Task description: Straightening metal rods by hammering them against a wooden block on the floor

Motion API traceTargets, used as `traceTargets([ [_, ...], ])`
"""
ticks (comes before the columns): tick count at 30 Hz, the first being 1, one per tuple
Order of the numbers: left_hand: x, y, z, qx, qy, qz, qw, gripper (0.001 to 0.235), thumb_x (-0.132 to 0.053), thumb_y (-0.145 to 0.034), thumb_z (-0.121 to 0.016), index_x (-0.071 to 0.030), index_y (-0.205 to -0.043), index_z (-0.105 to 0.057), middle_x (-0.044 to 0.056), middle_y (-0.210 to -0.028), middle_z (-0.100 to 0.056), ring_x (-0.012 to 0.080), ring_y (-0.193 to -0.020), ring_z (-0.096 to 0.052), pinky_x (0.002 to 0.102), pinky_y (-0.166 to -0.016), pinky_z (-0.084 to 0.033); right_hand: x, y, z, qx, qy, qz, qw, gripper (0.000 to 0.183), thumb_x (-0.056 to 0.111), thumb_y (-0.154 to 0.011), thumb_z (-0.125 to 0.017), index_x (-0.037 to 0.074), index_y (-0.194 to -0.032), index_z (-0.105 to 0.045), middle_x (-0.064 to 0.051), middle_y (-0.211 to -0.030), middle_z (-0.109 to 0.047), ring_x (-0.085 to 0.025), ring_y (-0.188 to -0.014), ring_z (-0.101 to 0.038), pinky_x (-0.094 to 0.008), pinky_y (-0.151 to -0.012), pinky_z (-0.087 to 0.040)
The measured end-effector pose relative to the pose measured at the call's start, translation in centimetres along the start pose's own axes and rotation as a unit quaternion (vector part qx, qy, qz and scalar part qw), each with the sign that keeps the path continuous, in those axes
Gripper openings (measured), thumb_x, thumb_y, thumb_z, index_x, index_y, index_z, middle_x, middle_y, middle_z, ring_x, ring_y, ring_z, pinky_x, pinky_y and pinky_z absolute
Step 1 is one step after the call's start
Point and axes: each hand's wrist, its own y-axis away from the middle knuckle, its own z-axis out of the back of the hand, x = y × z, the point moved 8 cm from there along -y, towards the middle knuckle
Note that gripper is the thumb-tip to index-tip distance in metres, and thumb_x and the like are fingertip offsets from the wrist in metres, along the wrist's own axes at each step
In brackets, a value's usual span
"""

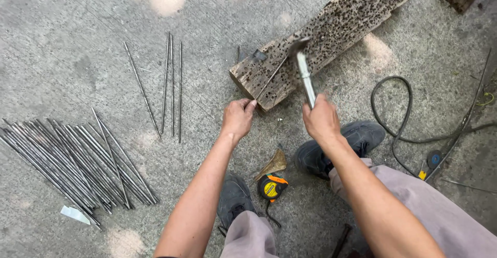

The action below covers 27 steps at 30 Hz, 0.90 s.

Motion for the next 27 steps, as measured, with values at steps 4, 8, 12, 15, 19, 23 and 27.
traceTargets([
  [4, -1.4, 1.2, 0.5, -0.002, -0.01, 0.006, 1.0, 0.031, -0.027, -0.098, -0.059, -0.005, -0.106, -0.08, 0.02, -0.103, -0.077, 0.0449, -0.11, -0.068, 0.055, -0.093, -0.053, 1.7, 1.1, 1.9, -0.002, 0.05, -0.014, 0.999, 0.038, 0.038, -0.101, -0.062, 0.0, -0.105, -0.063, -0.029, -0.087, -0.071, -0.049, -0.091, -0.073, -0.058, -0.072, -0.055],
  [8, -2.4, 2.0, 1.6, -0.005, -0.012, 0.003, 1.0, 0.032, -0.027, -0.099, -0.058, -0.004, -0.108, -0.079, 0.02, -0.104, -0.077, 0.0446, -0.109, -0.069, 0.054, -0.092, -0.054, 2.1, 2.3, 1.5, -0.016, 0.006, 0.011, 1.0, 0.029, 0.024, -0.104, -0.057, -0.004, -0.107, -0.059, -0.033, -0.088, -0.069, -0.049, -0.09, -0.072, -0.055, -0.073, -0.056],
  [12, -3.5, 1.7, 1.8, 0.0, -0.022, 0.004, 1.0, 0.035, -0.027, -0.1, -0.057, -0.001, -0.11, -0.078, 0.023, -0.105, -0.076, 0.0457, -0.109, -0.069, 0.055, -0.093, -0.054, 3.8, 3.8, 2.6, 0.024, 0.052, -0.02, 0.998, 0.037, 0.034, -0.102, -0.056, -0.003, -0.105, -0.058, -0.036, -0.095, -0.069, -0.054, -0.1, -0.07, -0.06, -0.083, -0.057],
  [15, -3.3, 1.1, 1.7, -0.001, -0.034, -0.006, 0.999, 0.036, -0.026, -0.101, -0.057, 0.001, -0.111, -0.077, 0.024, -0.105, -0.076, 0.0469, -0.109, -0.068, 0.056, -0.093, -0.053, 1.0, 3.4, -0.9, 0.065, 0.096, -0.007, 0.993, 0.033, 0.03, -0.099, -0.058, -0.002, -0.106, -0.056, -0.036, -0.098, -0.071, -0.054, -0.1, -0.071, -0.062, -0.085, -0.057],
  [19, -2.5, 1.5, 0.8, 0.007, -0.04, 0.005, 0.999, 0.036, -0.028, -0.101, -0.056, -0.001, -0.111, -0.078, 0.022, -0.105, -0.077, 0.0455, -0.109, -0.069, 0.056, -0.093, -0.053, 1.1, 4.3, -0.5, 0.072, 0.076, -0.014, 0.994, 0.034, 0.032, -0.099, -0.054, -0.002, -0.104, -0.057, -0.033, -0.099, -0.071, -0.052, -0.1, -0.072, -0.06, -0.084, -0.058],
  [23, -1.4, 0.4, 0.1, 0.023, -0.057, 0.041, 0.997, 0.033, -0.039, -0.098, -0.058, -0.014, -0.1, -0.08, 0.01, -0.078, -0.073, 0.0357, -0.09, -0.073, 0.049, -0.081, -0.057, -0.3, 4.0, -1.1, 0.078, -0.005, -0.039, 0.996, 0.037, 0.031, -0.096, -0.06, -0.004, -0.108, -0.063, -0.034, -0.098, -0.071, -0.051, -0.103, -0.071, -0.059, -0.081, -0.056],
  [27, -6.5, 4.0, -1.2, 0.131, 0.204, 0.143, 0.96, 0.036, -0.027, -0.1, -0.059, 0.006, -0.111, -0.07, 0.018, -0.062, -0.068, 0.0199, -0.044, -0.062, 0.031, -0.04, -0.056, -4.1, 3.1, 0.0, 0.033, -0.031, -0.067, 0.997, 0.04, 0.03, -0.096, -0.063, -0.008, -0.105, -0.065, -0.037, -0.091, -0.07, -0.054, -0.099, -0.07, -0.062, -0.078, -0.054],
])
